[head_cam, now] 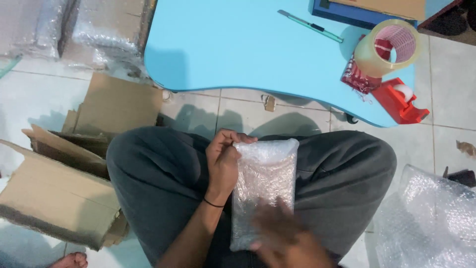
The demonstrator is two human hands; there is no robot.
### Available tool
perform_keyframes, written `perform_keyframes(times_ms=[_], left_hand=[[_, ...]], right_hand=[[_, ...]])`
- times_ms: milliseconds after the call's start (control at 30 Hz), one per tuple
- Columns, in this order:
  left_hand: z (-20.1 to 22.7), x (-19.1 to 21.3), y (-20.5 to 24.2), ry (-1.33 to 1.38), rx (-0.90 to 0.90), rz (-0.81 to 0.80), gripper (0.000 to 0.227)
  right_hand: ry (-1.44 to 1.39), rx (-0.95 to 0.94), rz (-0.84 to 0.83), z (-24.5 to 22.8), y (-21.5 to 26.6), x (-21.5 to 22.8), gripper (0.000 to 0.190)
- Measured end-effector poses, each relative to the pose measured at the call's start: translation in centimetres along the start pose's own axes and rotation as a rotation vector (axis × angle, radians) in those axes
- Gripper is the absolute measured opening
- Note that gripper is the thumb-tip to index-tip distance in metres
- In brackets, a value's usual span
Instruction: Wrapping small rectangular objects in bubble wrap and securing them with adhesive tape on a lap desk.
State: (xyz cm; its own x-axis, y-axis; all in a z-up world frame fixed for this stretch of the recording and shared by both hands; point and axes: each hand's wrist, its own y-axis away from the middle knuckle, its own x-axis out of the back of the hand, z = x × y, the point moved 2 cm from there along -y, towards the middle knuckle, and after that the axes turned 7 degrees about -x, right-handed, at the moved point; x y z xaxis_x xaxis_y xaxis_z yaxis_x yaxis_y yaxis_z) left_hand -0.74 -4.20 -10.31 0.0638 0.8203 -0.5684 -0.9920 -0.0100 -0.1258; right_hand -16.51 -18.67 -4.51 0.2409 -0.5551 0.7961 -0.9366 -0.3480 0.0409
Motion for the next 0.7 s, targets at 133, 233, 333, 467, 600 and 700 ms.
perform_keyframes(times_ms=[133,233,333,467,600,700], left_hand=[[1.6,-0.7,0.4,0.011,-0.034,-0.102,0.036],[2.0,-0.5,0.5,0.002,0.007,-0.172,0.034],[2.8,-0.4,0.4,0.099,0.084,-0.263,0.040],[3.2,0.3,0.2,-0.205,0.239,-0.348,0.036],[5.6,-0.4,-0.6,-0.255,0.289,-0.360,0.029],[10.5,-4.2,-2.5,-0.287,0.109,-0.424,0.029]], right_hand=[[-0.016,-0.236,0.429,0.0,-4.7,8.7,0.062],[-0.272,-0.266,0.386,4.0,-8.0,10.2,0.098],[-0.689,-0.381,0.065,7.2,-9.0,8.2,0.089],[-0.904,-0.191,0.207,9.2,-8.7,5.4,0.032],[-0.831,-0.339,0.307,7.1,-9.4,7.2,0.042],[-0.830,-0.265,0.412,3.7,-11.6,10.5,0.043]])
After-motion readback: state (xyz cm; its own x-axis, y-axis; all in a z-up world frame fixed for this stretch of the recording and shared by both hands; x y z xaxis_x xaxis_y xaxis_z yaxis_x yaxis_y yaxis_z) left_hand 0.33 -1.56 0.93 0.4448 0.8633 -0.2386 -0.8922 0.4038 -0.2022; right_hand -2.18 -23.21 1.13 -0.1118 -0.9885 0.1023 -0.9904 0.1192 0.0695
